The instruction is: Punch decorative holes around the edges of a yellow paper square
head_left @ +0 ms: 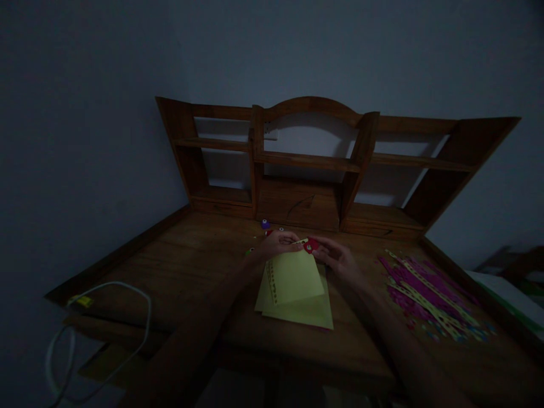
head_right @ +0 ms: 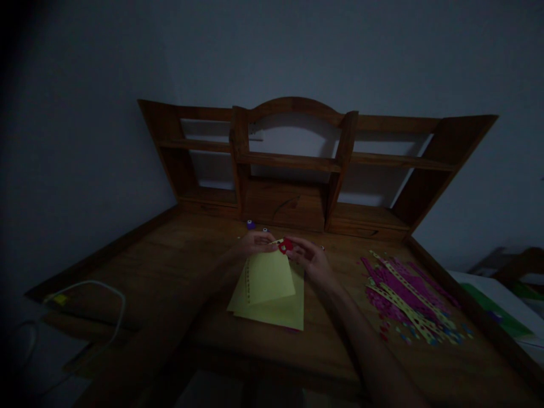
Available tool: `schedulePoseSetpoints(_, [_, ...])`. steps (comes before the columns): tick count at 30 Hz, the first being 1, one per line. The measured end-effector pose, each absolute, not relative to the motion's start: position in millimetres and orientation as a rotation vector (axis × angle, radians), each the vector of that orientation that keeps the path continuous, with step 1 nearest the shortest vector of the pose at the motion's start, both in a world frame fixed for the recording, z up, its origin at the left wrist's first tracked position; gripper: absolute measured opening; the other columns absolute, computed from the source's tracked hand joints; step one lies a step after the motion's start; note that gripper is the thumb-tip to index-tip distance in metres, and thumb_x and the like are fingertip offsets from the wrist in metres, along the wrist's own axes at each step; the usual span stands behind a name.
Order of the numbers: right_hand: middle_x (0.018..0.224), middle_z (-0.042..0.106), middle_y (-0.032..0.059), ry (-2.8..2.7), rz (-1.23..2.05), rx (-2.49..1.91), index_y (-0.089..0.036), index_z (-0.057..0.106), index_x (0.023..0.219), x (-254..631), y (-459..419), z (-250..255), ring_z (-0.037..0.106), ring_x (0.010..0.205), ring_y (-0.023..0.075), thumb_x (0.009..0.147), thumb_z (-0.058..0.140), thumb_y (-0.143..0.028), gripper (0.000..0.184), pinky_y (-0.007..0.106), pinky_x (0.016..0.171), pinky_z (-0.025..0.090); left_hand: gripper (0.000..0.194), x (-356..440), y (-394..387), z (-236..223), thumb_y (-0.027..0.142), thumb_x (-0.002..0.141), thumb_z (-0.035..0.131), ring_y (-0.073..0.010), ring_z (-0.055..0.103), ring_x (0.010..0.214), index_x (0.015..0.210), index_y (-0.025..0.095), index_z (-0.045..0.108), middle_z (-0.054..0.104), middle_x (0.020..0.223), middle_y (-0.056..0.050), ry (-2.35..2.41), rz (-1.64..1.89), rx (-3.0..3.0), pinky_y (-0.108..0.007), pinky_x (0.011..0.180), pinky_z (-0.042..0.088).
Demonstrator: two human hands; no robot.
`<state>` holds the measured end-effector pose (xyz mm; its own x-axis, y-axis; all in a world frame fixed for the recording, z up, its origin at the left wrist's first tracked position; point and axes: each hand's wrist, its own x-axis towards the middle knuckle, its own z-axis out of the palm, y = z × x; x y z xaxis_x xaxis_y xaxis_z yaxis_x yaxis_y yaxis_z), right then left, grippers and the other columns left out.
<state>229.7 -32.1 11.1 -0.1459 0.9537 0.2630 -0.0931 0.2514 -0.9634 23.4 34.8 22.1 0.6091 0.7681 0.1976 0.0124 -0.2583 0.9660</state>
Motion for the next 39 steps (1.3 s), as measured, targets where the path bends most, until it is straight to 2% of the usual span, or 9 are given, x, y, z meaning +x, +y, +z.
schedulePoseSetpoints(11, [0.078,0.07,0.0,-1.364,1.185,-0.865,-0.025,0.065,0.1,228,-32,8,0.062,0.066,0.0147,0.069,0.079,-0.026,0.034,0.027,0.063,0.047,0.037,17,37,22,0.046,0.068,0.073,-0.0144,0.059,0.069,0.088,0.014,0.07,0.067,0.082,-0.006,0.613,0.597,1.695,-0.025,0.061,0.042])
schedulePoseSetpoints(18, [0.091,0.071,0.0016,-1.292,1.209,-0.879,-0.024,0.066,0.092,230,-27,7,0.064,0.065,0.0152,0.06,0.084,-0.026,0.037,0.029,0.061,0.05,0.033,19,31,22,0.044,0.067,0.075,-0.016,0.06,0.071,0.083,0.015,0.071,0.066,0.079,-0.004,0.644,0.6,1.773,-0.025,0.062,0.042])
schedulePoseSetpoints(21, [0.093,0.07,0.0012,-1.223,1.177,-0.841,-0.025,0.064,0.094,228,-25,7,0.063,0.065,0.0143,0.063,0.083,-0.028,0.037,0.028,0.061,0.05,0.033,20,32,22,0.044,0.066,0.075,-0.016,0.059,0.069,0.081,0.015,0.072,0.065,0.078,-0.005,0.624,0.55,1.826,-0.024,0.06,0.041])
schedulePoseSetpoints(27, [0.079,0.068,0.0013,-0.993,1.126,-0.835,-0.025,0.063,0.1,237,-13,2,0.06,0.058,0.0138,0.072,0.077,-0.036,0.033,0.026,0.053,0.048,0.033,22,35,15,0.045,0.072,0.072,-0.0158,0.061,0.073,0.087,0.016,0.071,0.067,0.083,-0.005,0.622,0.578,1.845,-0.024,0.063,0.043])
schedulePoseSetpoints(30, [0.085,0.069,0.0031,-0.961,1.18,-0.84,-0.024,0.066,0.098,242,-9,-2,0.062,0.065,0.0151,0.072,0.076,-0.034,0.03,0.027,0.057,0.05,0.034,26,39,14,0.045,0.074,0.07,-0.0157,0.062,0.075,0.089,0.015,0.07,0.068,0.085,-0.005,0.681,0.738,1.848,-0.025,0.065,0.046])
schedulePoseSetpoints(33, [0.087,0.068,0.0024,-0.972,1.223,-0.817,-0.024,0.067,0.099,243,-7,-5,0.063,0.073,0.0161,0.071,0.076,-0.031,0.03,0.027,0.063,0.051,0.028,28,41,18,0.043,0.077,0.068,-0.0179,0.063,0.088,0.087,0.017,0.071,0.068,0.097,-0.007,0.801,1.228,1.898,-0.03,0.077,0.05])
schedulePoseSetpoints(36, [0.076,0.065,-0.0015,-0.965,1.188,-0.818,-0.024,0.066,0.091,242,-5,-6,0.06,0.063,0.0134,0.069,0.077,-0.03,0.026,0.025,0.056,0.048,0.021,23,35,28,0.037,0.084,0.062,-0.0199,0.06,0.106,0.095,0.022,0.072,0.064,0.116,-0.007,0.979,1.788,1.919,-0.037,0.093,0.048])
schedulePoseSetpoints(37, [0.069,0.063,-0.0029,-0.962,1.161,-0.834,-0.024,0.065,0.086,242,-5,-7,0.058,0.057,0.0124,0.068,0.078,-0.032,0.024,0.024,0.051,0.046,0.021,20,30,31,0.035,0.087,0.059,-0.0201,0.059,0.109,0.1,0.024,0.072,0.063,0.121,-0.006,1.003,1.869,1.941,-0.039,0.097,0.047])
schedulePoseSetpoints(39, [0.058,0.058,-0.005,-0.965,1.13,-0.866,-0.024,0.061,0.078,241,-5,-6,0.051,0.046,0.0105,0.066,0.079,-0.037,0.025,0.023,0.043,0.039,0.026,15,18,34,0.031,0.092,0.051,-0.0206,0.057,0.116,0.111,0.028,0.068,0.06,0.129,-0.004,0.952,1.79,2.088,-0.042,0.102,0.043])
